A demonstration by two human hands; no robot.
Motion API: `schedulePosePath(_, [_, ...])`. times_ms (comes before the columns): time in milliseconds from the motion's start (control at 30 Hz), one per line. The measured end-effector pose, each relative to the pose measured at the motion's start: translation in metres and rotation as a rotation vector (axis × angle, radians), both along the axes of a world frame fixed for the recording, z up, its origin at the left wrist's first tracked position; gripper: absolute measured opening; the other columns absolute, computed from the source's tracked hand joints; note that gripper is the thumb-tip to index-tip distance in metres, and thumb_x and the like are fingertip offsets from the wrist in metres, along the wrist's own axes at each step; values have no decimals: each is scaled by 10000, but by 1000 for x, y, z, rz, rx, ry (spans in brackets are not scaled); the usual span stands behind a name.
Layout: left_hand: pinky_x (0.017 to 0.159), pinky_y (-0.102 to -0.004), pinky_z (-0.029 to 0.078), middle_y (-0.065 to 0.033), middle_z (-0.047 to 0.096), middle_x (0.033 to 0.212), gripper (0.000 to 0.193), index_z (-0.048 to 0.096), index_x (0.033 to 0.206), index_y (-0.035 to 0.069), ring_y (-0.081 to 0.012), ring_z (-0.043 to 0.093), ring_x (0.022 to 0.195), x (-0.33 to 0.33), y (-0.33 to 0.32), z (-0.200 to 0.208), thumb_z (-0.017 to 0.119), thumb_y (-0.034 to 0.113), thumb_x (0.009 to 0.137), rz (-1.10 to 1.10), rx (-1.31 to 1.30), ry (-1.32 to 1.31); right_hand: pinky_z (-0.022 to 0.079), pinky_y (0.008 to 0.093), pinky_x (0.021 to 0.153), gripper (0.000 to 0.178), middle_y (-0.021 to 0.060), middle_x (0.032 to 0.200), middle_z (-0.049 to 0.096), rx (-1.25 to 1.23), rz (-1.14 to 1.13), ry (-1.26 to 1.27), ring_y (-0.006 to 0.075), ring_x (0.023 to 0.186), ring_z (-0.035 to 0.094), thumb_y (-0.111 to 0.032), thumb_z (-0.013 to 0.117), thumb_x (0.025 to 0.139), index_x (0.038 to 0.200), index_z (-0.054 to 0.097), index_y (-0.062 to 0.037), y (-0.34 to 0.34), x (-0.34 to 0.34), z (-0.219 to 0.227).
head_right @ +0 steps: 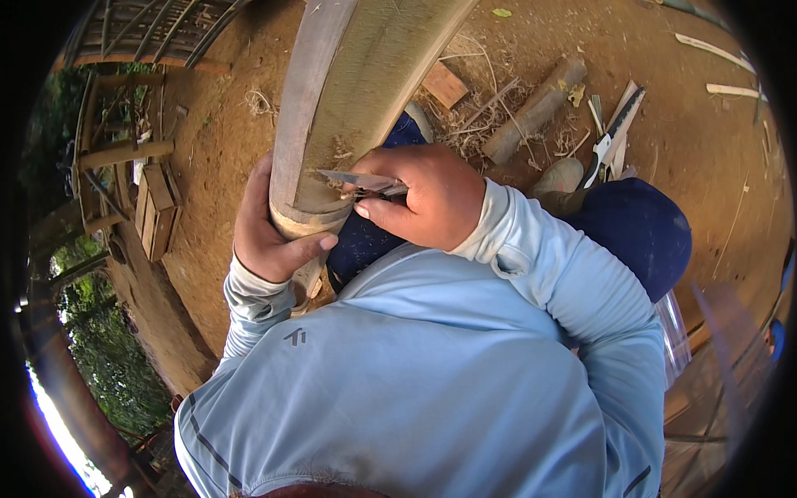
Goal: The person holds a long bamboo segment and uses a knife to scrape and smooth the inner surface. They rotate the bamboo periodically to access different sections and continue carving along the length.
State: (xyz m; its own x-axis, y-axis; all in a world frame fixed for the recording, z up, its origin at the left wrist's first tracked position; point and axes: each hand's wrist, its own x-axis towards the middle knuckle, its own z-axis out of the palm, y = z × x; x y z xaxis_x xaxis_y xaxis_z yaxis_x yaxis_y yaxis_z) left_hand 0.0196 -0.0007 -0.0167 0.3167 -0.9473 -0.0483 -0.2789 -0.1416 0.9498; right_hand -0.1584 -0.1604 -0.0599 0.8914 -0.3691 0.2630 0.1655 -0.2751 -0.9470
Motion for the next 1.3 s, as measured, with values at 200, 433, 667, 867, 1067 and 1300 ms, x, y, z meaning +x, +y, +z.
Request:
schedulePosePath(200, [1067, -378, 380, -167, 534, 1320, 993, 345, 1426, -45, -263, 523, 1240, 0, -1, 4, 874, 143, 607, -20, -3, -65, 554, 375, 705, 203, 132, 920, 710, -157, 21, 22, 302, 811, 698, -121, 626, 888, 1079, 673, -69, -4, 3, 4])
schedulePosePath(433, [1062, -378, 391, -174, 537, 1314, 991, 346, 1427, -43, -269, 529, 1237, -2, 0, 6, 874, 143, 608, -17, 1, -121, 536, 402, 633, 141, 109, 841, 699, -296, -47, -2, 314, 746, 677, -195, 631, 903, 988, 669, -89, -6, 5, -2])
schedulePosePath(667, [1071, -381, 391, -190, 538, 1326, 1003, 343, 1432, -38, -283, 527, 1257, -3, 1, 8, 877, 136, 601, -4, 25, -199, 528, 398, 593, 125, 101, 790, 681, -316, -160, -52, 319, 691, 666, -186, 647, 882, 978, 642, -106, 6, 8, -12])
schedulePosePath(867, [1070, -376, 394, -190, 540, 1329, 999, 349, 1432, -30, -281, 530, 1258, -2, 1, 8, 878, 139, 602, 4, 31, -168, 524, 393, 588, 117, 102, 772, 669, -349, -220, -83, 319, 675, 658, -161, 630, 889, 987, 638, -96, 13, 12, -15])
schedulePosePath(1067, [1046, -377, 422, -190, 562, 1308, 978, 367, 1425, -16, -289, 557, 1237, -2, 3, 8, 876, 165, 610, 10, 21, -240, 510, 348, 584, 206, 105, 768, 647, -167, -146, -7, 252, 655, 654, -159, 625, 922, 1088, 573, -48, 5, -2, 4])
schedulePosePath(1300, [1011, -394, 460, -227, 578, 1281, 971, 391, 1407, -17, -353, 588, 1195, -13, 4, 8, 881, 193, 595, 69, 16, -381, 490, 349, 706, 352, 145, 908, 570, -107, 0, 222, 252, 757, 594, -60, 613, 896, 1167, 408, 32, 1, -64, 13])
